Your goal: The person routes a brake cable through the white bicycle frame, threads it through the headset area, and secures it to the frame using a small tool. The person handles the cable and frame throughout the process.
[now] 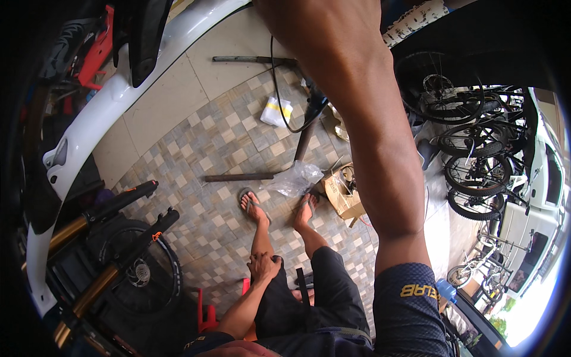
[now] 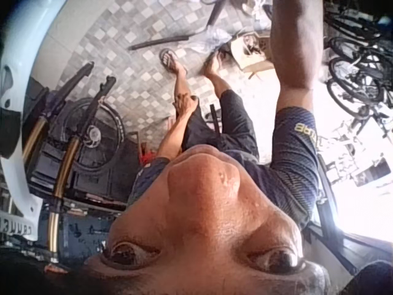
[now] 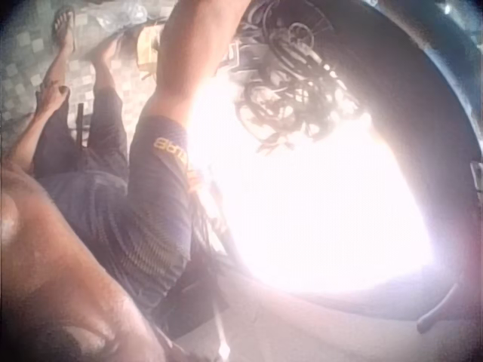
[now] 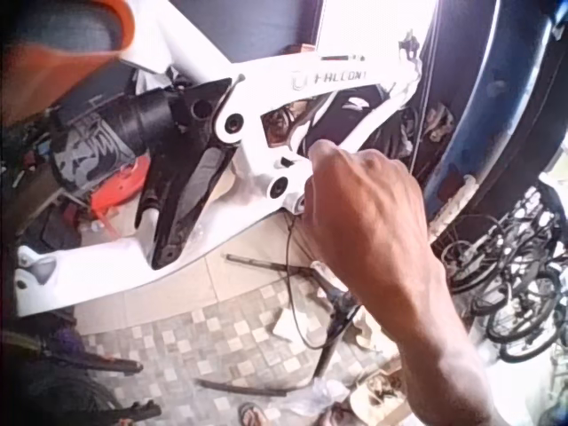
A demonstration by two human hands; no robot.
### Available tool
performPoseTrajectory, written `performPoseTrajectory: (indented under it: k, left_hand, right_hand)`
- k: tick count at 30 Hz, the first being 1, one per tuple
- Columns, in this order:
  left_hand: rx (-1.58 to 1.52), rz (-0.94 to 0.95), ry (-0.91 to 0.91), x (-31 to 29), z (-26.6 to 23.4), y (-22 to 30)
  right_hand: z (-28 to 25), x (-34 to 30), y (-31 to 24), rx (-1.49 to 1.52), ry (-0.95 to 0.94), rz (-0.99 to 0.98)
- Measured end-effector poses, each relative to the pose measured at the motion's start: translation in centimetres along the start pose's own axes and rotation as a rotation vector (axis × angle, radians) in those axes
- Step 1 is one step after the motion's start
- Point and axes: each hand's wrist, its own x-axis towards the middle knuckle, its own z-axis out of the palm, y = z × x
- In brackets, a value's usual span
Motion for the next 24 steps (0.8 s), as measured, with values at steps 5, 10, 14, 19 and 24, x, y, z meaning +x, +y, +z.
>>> performPoseTrajectory:
  k: [5,10,14,19,24]
  left_hand:
    - [-0.007,0.026,0.003,0.2,-0.7,-0.1]
    - [-0.054,0.0,0.007,0.2,-0.3,-0.5]
    - [-0.06,0.011,0.013,0.5,-0.6,-0.5]
    - [-0.061,-0.003,-0.002,0.5,-0.6,-0.5]
    - [-0.072,-0.002,-0.038,0.6,-1.3,-0.6]
  right_hand:
    - [-1.3,-1.7,-0.2,0.01,0.048,0.052]
    - [-2.0,-4.2,-2.0,0.053,0.16,0.093]
    - [-2.7,-3.7,-2.4,0.146,0.211,0.094]
    - [-1.7,-2.1,-0.9,0.106,0.152,0.012]
    - [0.1,-1.7,-0.7,0.137,0.146,-0.031]
